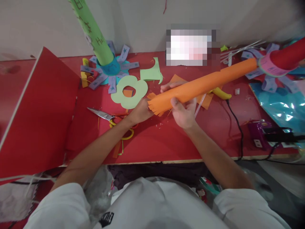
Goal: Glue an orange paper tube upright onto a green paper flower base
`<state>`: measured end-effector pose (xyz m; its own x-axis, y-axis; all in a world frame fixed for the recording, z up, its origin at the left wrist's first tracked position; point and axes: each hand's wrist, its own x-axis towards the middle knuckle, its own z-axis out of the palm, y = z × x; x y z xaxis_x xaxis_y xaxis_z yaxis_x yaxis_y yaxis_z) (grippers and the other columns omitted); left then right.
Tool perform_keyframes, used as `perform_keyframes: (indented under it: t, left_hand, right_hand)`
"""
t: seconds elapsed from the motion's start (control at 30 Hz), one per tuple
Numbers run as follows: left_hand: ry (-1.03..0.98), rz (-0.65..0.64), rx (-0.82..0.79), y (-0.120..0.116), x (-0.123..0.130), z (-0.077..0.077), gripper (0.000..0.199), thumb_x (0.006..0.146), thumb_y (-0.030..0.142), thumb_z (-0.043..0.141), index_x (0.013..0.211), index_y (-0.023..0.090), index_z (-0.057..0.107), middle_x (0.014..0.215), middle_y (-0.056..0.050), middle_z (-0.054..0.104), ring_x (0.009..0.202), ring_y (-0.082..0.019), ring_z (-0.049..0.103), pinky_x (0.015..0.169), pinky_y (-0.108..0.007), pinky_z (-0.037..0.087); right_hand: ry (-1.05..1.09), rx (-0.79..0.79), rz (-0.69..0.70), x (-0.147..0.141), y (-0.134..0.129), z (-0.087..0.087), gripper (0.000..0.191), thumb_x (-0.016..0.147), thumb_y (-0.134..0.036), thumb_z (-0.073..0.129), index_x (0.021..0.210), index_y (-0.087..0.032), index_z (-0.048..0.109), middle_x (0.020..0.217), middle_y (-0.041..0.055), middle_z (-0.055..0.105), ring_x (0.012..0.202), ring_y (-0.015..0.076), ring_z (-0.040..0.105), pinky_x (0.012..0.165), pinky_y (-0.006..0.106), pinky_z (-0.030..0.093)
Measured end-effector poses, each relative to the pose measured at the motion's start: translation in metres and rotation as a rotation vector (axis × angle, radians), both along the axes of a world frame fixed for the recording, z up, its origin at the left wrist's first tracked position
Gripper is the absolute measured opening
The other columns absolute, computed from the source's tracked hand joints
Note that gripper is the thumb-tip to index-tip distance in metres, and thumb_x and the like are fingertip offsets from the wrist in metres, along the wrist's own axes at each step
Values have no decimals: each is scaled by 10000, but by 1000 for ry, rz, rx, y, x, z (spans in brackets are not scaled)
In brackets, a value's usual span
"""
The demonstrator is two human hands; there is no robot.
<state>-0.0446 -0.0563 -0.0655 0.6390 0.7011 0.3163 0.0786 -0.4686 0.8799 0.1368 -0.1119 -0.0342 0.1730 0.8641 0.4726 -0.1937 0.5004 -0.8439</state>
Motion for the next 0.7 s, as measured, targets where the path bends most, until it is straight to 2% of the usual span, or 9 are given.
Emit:
perform_keyframes:
  t: [0.1, 0.23, 0.33, 0.4, 0.53, 0.63, 0.7]
  left_hand:
    - [-30, -28, -21, 3, -2, -2, 138, 975, 270, 676, 873, 205, 743, 868, -22, 762, 763, -166, 694, 698, -302, 540]
    - [-27, 5, -84, 5, -3, -1, 177, 956, 346, 740, 870, 198, 696, 834, -12, 714, 725, -148, 633, 661, -294, 521]
    - [-43, -10, -120, 4, -1, 4, 208, 988, 407, 728, 952, 204, 705, 929, -30, 745, 802, -170, 675, 708, -305, 560]
    - [-48, -30, -133, 3, -1, 5, 196, 990, 403, 726, 990, 207, 713, 973, -42, 763, 842, -191, 702, 734, -321, 577]
    - [44, -36, -11, 2, -2, -1, 118, 971, 321, 717, 976, 204, 702, 917, -42, 750, 796, -203, 681, 711, -342, 550]
    - [112, -40, 73, 2, -4, -7, 62, 988, 246, 663, 952, 203, 689, 900, -36, 730, 783, -187, 645, 721, -341, 526]
    - [119, -50, 72, 2, -4, -9, 101, 1006, 218, 627, 916, 206, 673, 878, -28, 718, 779, -179, 633, 732, -335, 528]
  right_hand:
    - [-26, 26, 25, -1, -1, -2, 446, 854, -658, 895, 1151, -361, 746, 1217, 61, 778, 1226, 314, 747, 1161, 616, 631]
    - [-37, 51, 45, -2, -2, -1, 413, 846, -598, 928, 1130, -352, 758, 1193, 57, 782, 1189, 301, 756, 1133, 588, 648]
    - [-2, 40, 52, -2, -2, 1, 372, 870, -559, 918, 1133, -355, 751, 1187, 49, 785, 1194, 289, 760, 1151, 578, 633]
    - [38, 8, 35, -1, -1, 3, 391, 867, -596, 907, 1121, -356, 733, 1170, 43, 786, 1184, 288, 765, 1160, 585, 625]
    - [69, -33, 11, -1, -1, 6, 467, 844, -687, 889, 1109, -355, 695, 1112, 37, 786, 1160, 300, 773, 1169, 609, 617]
    - [35, -12, 44, -2, -2, 6, 482, 848, -687, 893, 1134, -354, 695, 1116, 42, 793, 1159, 300, 777, 1169, 610, 618]
    - [18, 6, 68, -4, -3, 4, 468, 866, -655, 900, 1158, -349, 700, 1118, 41, 792, 1160, 294, 782, 1157, 597, 626]
